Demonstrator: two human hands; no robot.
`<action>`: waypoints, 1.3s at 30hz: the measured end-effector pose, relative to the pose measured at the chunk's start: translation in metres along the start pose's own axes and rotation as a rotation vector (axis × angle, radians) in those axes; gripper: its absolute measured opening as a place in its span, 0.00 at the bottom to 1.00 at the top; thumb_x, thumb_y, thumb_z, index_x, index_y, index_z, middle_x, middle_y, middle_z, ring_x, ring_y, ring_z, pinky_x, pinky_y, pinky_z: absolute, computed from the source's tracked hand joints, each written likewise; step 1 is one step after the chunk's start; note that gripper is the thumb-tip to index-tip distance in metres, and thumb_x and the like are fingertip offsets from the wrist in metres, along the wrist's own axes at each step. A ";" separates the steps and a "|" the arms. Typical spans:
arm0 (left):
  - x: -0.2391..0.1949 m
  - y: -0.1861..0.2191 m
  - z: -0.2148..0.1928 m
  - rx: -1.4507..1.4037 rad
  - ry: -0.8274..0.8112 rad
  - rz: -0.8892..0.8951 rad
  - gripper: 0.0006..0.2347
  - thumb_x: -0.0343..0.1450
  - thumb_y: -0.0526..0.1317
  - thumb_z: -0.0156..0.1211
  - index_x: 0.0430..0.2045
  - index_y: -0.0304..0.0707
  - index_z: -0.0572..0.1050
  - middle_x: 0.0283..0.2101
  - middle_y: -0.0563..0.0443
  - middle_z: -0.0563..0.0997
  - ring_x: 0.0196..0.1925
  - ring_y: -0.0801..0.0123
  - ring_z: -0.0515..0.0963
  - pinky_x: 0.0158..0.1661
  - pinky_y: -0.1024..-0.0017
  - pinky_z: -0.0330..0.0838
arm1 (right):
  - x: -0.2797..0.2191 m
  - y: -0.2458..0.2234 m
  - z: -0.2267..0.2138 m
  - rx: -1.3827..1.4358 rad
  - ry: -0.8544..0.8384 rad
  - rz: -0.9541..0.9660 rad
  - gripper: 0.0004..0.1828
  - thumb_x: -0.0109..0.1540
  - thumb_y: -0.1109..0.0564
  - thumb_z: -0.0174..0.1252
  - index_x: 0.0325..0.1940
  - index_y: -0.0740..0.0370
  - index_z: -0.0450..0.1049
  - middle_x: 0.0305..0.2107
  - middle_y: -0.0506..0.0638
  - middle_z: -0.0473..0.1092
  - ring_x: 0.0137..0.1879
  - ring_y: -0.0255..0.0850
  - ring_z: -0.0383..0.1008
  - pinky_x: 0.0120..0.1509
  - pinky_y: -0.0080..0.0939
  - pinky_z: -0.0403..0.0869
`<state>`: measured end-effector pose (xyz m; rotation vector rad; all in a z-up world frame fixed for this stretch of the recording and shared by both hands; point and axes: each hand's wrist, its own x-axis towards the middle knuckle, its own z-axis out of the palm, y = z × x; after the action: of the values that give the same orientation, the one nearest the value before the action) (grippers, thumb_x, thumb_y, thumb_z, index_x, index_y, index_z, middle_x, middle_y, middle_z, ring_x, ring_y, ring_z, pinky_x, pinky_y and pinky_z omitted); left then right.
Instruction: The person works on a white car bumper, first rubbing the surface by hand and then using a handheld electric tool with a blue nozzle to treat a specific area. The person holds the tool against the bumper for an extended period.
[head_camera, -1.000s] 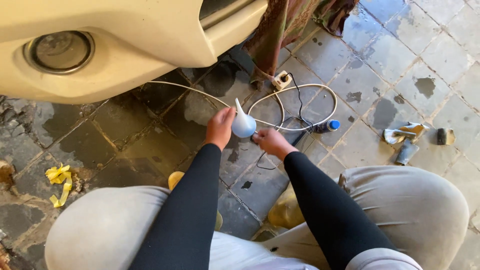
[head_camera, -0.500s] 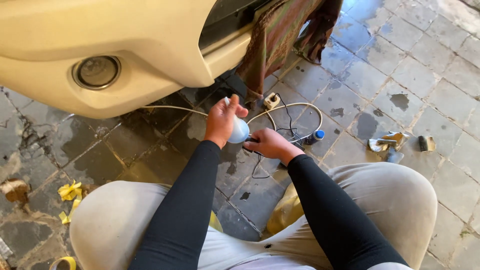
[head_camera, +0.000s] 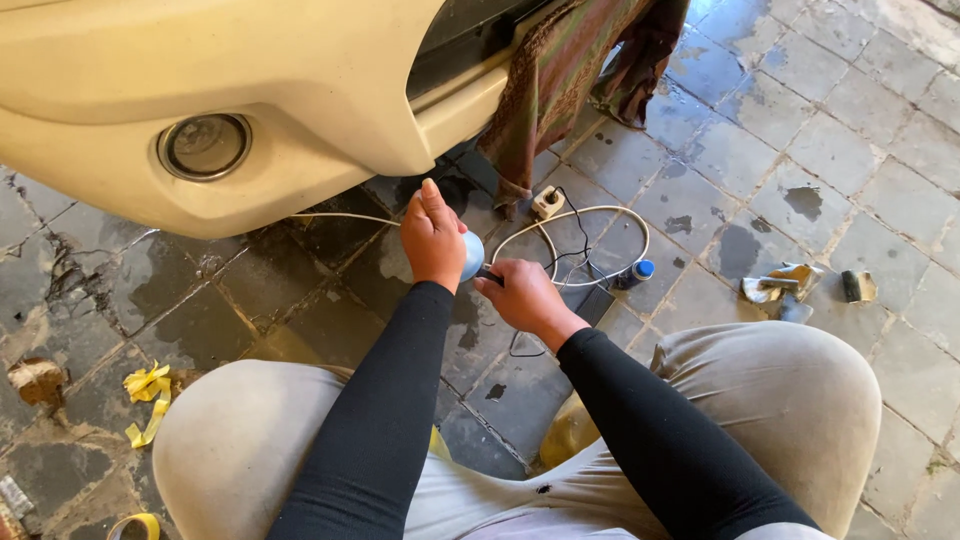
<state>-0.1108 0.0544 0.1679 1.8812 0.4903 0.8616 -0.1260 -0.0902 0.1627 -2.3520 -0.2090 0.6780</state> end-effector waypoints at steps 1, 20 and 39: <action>0.001 -0.003 0.001 0.001 -0.001 -0.003 0.23 0.82 0.50 0.36 0.13 0.48 0.63 0.09 0.61 0.73 0.20 0.65 0.79 0.38 0.70 0.75 | -0.001 -0.002 0.002 0.000 -0.002 0.002 0.14 0.60 0.40 0.63 0.36 0.50 0.81 0.29 0.53 0.78 0.43 0.51 0.81 0.45 0.49 0.77; 0.007 -0.033 0.028 0.187 0.216 -0.019 0.21 0.81 0.49 0.43 0.20 0.36 0.71 0.21 0.37 0.76 0.31 0.38 0.79 0.36 0.52 0.74 | -0.007 -0.012 0.041 0.097 0.144 0.092 0.13 0.62 0.43 0.61 0.36 0.53 0.82 0.27 0.56 0.78 0.42 0.55 0.82 0.44 0.53 0.78; -0.031 -0.067 0.006 -0.344 -0.443 -1.019 0.48 0.67 0.78 0.24 0.70 0.33 0.58 0.74 0.35 0.57 0.77 0.47 0.51 0.75 0.56 0.45 | 0.063 0.081 0.076 0.131 0.066 0.117 0.16 0.63 0.43 0.62 0.39 0.58 0.80 0.31 0.60 0.78 0.46 0.60 0.80 0.49 0.57 0.76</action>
<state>-0.1248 0.0600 0.0948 1.1924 0.8345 -0.1470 -0.1144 -0.0888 0.0357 -2.2693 0.0026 0.6484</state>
